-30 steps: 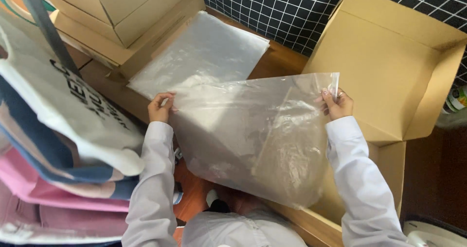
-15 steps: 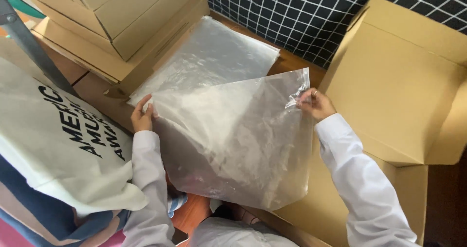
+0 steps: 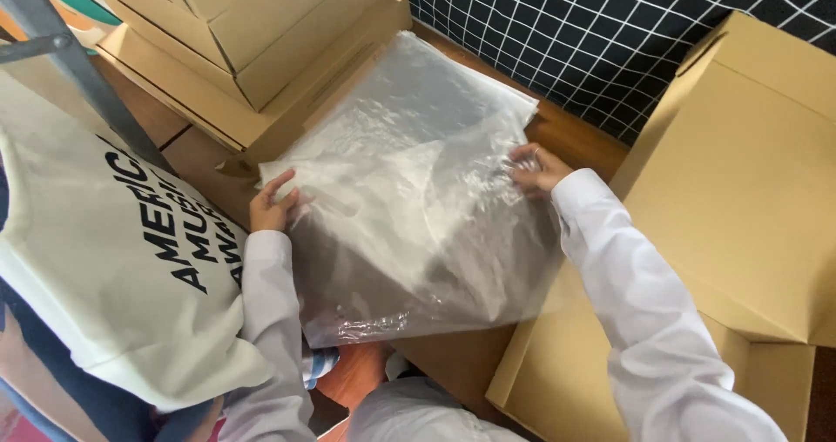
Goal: The person hangs a denim garment on a hanger and then packs a striped garment into a plastic bag and a cardboard box.
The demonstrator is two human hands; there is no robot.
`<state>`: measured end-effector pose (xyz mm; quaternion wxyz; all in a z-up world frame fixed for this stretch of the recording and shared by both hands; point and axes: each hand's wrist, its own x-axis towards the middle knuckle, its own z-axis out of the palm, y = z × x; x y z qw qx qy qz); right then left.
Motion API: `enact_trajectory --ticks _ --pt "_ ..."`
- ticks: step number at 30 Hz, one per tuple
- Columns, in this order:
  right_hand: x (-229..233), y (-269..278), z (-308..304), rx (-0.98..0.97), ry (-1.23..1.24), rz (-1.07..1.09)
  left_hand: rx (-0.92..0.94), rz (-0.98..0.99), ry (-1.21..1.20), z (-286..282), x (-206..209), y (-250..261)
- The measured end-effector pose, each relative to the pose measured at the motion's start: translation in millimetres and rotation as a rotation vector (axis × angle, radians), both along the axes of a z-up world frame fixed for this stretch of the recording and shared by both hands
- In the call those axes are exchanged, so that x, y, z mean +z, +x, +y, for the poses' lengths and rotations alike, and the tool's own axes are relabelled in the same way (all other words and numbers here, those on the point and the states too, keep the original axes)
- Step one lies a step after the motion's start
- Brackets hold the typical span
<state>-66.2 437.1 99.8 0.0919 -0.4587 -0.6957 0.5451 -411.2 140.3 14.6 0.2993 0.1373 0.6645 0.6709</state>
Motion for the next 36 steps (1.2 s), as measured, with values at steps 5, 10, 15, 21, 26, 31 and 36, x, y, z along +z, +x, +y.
enact_trajectory --ticks 5,10,15,21,26,31,36 --pt "-22 8 17 0.148 -0.108 -0.210 0.158 0.040 -0.061 6 -36 -32" --pt "-47 15 35 0.019 0.044 -0.110 0.280 0.032 -0.023 18 -40 -21" --pt "-30 -9 40 -0.258 0.431 0.261 0.396 -0.117 0.133 30 -61 -14" --pt "-68 -8 65 -0.455 0.368 0.067 0.459 0.086 0.086 39 -11 37" --pt "-68 -17 19 -0.433 -0.073 -0.022 0.362 0.185 0.055 47 -75 22" --pt "-69 -28 -1 -0.337 -0.147 0.136 0.306 0.325 -0.010 41 -81 22" --pt "-72 -39 -5 -0.337 -0.005 0.311 0.275 0.485 -0.045 37 -74 23"
